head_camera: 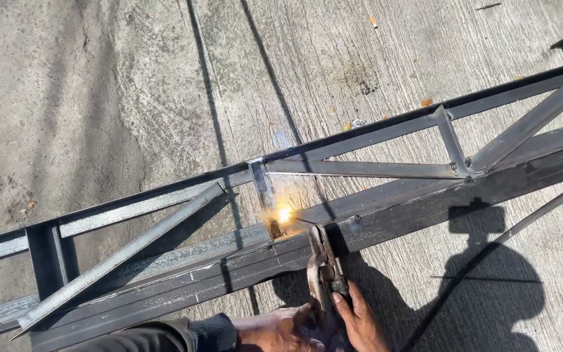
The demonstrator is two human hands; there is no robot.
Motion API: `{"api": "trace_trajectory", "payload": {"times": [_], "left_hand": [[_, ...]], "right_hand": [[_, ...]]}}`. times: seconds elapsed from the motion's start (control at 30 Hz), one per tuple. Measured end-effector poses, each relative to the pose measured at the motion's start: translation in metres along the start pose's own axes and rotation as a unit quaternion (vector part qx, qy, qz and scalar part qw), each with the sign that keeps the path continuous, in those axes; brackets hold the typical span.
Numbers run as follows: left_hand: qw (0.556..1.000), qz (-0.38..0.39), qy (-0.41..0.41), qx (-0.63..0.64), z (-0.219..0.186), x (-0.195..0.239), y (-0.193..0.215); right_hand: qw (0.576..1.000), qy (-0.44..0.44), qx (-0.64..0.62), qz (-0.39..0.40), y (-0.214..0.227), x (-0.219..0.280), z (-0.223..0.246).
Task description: Welding various metal bars together to assemble a structural frame on a concrete surface.
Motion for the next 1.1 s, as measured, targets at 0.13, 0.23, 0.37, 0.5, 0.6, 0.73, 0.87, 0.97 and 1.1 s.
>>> {"api": "trace_trajectory", "payload": {"times": [0.13, 0.23, 0.37, 0.5, 0.6, 0.73, 0.87, 0.97, 1.1], "left_hand": [[0.567, 0.383, 0.026, 0.729, 0.063, -0.040, -0.037], [0.835, 0.111, -0.135, 0.522, 0.006, -0.004, 0.019], [0.972, -0.053, -0.049, 0.222, -0.003, 0.027, 0.035], [0.826, -0.096, -0.099, 0.547, 0.025, -0.011, 0.001], [0.717, -0.118, -0.025, 0.687, 0.035, -0.063, -0.026], [0.656, -0.120, -0.044, 0.743, 0.019, -0.069, -0.033], [0.652, -0.118, -0.032, 0.748, 0.011, -0.077, -0.023], [0.632, -0.112, -0.027, 0.767, 0.003, -0.074, -0.020], [0.656, -0.128, -0.085, 0.739, -0.015, -0.038, 0.010]], "right_hand": [[0.997, -0.016, 0.029, -0.067, 0.042, 0.038, 0.102], [0.991, 0.066, 0.110, -0.035, 0.052, 0.019, 0.139], [0.907, 0.321, 0.273, 0.010, 0.040, -0.017, 0.154], [0.832, 0.433, 0.342, 0.057, 0.036, 0.032, 0.232], [0.726, 0.569, 0.387, 0.004, 0.026, 0.018, 0.228], [0.730, 0.473, 0.492, 0.040, 0.021, 0.022, 0.246], [0.802, 0.279, 0.526, 0.045, 0.014, 0.040, 0.285], [0.794, 0.267, 0.545, 0.047, 0.016, 0.035, 0.284], [0.722, 0.397, 0.566, 0.020, 0.027, -0.001, 0.266]]}}
Point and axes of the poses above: each hand's wrist, its own x-axis away from the middle knuckle, its own y-axis out of the back of the hand, z = x × y, the point moved 3 cm from there along -x, towards the middle knuckle, and after that the axes turned 14 degrees about -z, right-handed, at the moved point
